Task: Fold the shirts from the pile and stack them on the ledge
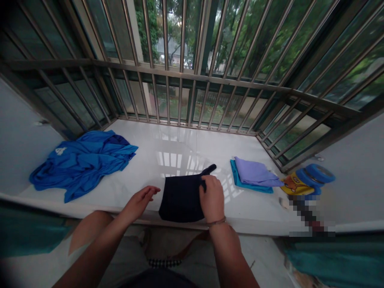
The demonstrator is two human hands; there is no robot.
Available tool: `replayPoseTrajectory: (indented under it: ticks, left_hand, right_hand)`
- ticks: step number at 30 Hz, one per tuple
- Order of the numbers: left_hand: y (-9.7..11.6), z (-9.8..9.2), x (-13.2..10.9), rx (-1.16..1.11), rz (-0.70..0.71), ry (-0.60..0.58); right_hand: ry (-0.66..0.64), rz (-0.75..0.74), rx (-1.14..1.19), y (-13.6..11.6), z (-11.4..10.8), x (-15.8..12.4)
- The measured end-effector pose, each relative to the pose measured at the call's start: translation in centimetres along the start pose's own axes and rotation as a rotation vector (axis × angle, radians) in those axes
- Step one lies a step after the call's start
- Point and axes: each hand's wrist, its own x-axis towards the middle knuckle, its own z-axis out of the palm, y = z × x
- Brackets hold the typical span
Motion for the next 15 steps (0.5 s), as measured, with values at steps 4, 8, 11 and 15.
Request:
replayPoseTrajectory:
  ticks: [4, 8, 11, 15]
  left_hand:
    - [0.3, 1.9, 2.6, -0.237, -0.181, -0.024]
    - [-0.1, 3.6, 4.2, -0.108, -0.274, -0.013]
    - [-0.9, 4.2, 4.6, 0.070, -0.231, 0.060]
    - [-1.7, 4.2, 4.3, 0.248, -0.070, 0.120]
  right_hand:
    - [-0.359, -0.464, -0.073, -6.6, 3.5, -2.0]
    - [-0.618, -0.647, -0.145, -9.0, 5.8, -6.0]
    - [-0.598, -0.609, -0.086, -8.0, 5.5, -8.1]
    - [-0.454, -0.422, -0.158, -5.0, 4.7, -10.0]
